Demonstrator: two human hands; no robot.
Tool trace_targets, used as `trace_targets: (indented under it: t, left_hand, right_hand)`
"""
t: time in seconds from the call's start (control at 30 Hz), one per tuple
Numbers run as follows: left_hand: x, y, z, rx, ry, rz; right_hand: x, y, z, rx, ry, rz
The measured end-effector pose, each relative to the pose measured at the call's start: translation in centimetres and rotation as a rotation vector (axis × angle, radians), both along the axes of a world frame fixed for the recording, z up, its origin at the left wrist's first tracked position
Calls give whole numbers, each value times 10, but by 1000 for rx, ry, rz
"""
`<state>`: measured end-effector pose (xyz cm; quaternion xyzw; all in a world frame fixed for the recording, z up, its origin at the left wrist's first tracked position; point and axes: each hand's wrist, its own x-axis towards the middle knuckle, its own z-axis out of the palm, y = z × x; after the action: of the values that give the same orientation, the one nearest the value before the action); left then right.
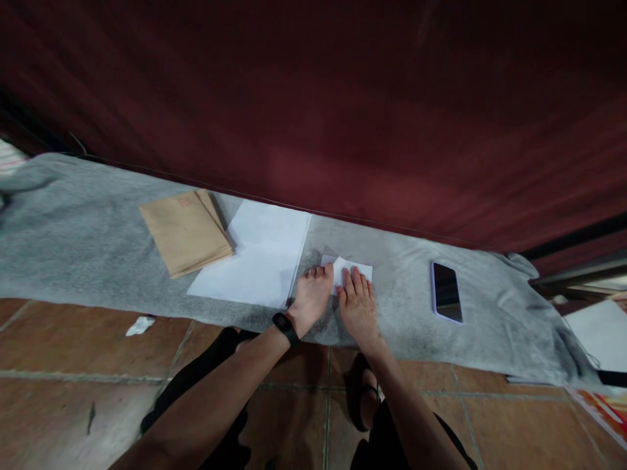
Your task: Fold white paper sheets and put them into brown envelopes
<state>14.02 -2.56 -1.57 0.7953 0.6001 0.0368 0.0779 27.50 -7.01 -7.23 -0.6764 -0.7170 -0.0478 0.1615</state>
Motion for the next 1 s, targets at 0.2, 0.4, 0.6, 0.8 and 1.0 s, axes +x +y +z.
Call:
trace_targets:
  t: [0.2,0.4,0.6,0.8,1.0]
  left_hand:
    - [-1,0,0,-4,-13,-9]
    - [-6,7,2,-41,-38,28]
    - [-9,12,-2,-15,-57,41]
    - [-8,15,0,-72,-38,95]
    - [-7,18,3,-93,-9,123]
  right_hand:
    - [4,1,0,-12,-4,-6]
    - [17,3,2,-36,1,-61]
    - [39,4,6,-103,-17,-159]
    - [58,3,6,-98,-8,-211]
    - [67,5,10,-9,37,-232]
